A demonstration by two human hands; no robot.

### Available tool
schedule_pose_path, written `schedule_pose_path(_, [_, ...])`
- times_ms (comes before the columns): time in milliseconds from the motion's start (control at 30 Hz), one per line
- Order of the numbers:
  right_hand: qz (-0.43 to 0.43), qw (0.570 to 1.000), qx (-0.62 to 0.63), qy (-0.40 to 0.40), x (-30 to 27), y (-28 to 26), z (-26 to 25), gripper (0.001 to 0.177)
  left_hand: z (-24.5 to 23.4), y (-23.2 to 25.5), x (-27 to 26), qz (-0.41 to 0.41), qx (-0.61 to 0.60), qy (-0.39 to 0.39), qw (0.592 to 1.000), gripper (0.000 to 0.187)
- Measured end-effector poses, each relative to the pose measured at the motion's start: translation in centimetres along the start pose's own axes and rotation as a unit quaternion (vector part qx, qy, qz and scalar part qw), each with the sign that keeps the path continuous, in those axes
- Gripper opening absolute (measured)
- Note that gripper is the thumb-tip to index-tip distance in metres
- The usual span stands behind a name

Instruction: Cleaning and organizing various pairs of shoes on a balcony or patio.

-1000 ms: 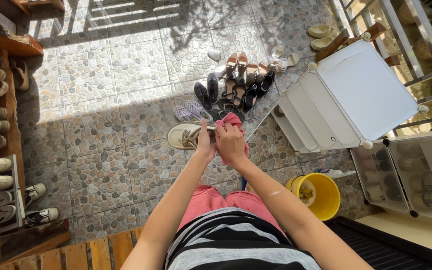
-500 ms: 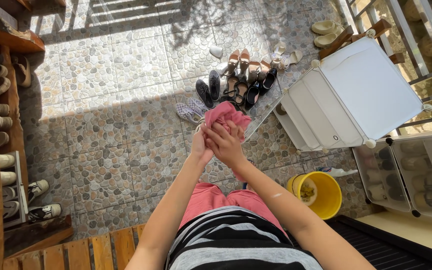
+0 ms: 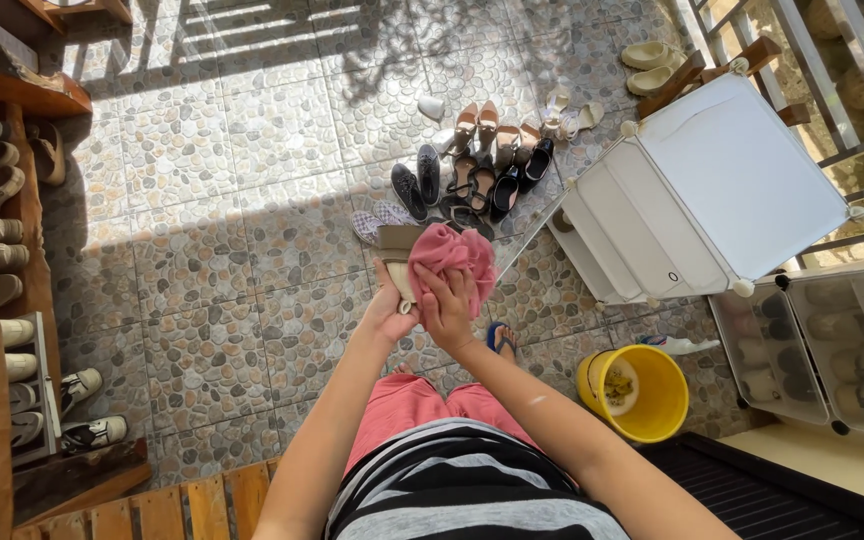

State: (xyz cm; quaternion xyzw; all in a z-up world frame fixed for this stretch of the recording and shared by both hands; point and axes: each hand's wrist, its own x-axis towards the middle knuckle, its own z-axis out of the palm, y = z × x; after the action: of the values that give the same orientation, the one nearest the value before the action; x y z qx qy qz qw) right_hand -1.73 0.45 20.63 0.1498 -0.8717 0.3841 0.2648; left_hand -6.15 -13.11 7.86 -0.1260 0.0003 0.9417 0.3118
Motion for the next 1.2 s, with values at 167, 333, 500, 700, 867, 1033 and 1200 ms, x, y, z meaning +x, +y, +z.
schedule_pose_path(167, [0.221, 0.974, 0.035, 0.031, -5.2, 10.5, 2.5, 0.035, 3.1, 0.0, -4.0, 0.037, -0.015, 0.147, 0.988, 0.073])
schedule_pose_path(333, [0.386, 0.882, 0.105, 0.251, -3.1, 5.7, 1.8, 0.034, -1.1, 0.0, -3.2, 0.059, -0.021, 0.175, 0.982, 0.066])
schedule_pose_path(500, [0.384, 0.857, 0.293, 0.181, -3.3, 10.0, 7.1, 0.043, 1.3, -2.1, -3.6, -0.013, 0.041, 0.144, 0.989, 0.077])
schedule_pose_path(700, [0.54, 0.407, 0.729, 0.108, -6.2, 15.4, 7.0, 0.063, -2.9, -0.5, -4.6, -0.055, -0.061, 0.155, 0.984, 0.065])
schedule_pose_path(867, [0.504, 0.422, 0.749, 0.086, -8.1, 16.9, 5.9, 0.062, 1.3, 0.9, -5.5, -0.013, 0.016, 0.233, 0.972, 0.037])
schedule_pose_path(1033, [0.421, 0.626, 0.651, -0.084, -6.1, 17.4, 0.0, 0.059, 8.5, 2.4, -6.2, -0.009, 0.151, 0.158, 0.976, 0.041])
schedule_pose_path(1200, [0.568, 0.561, 0.594, 0.094, -4.3, 18.2, -4.2, 0.066, 16.1, 2.6, -8.9, -0.019, 0.813, 0.034, 0.581, 0.044])
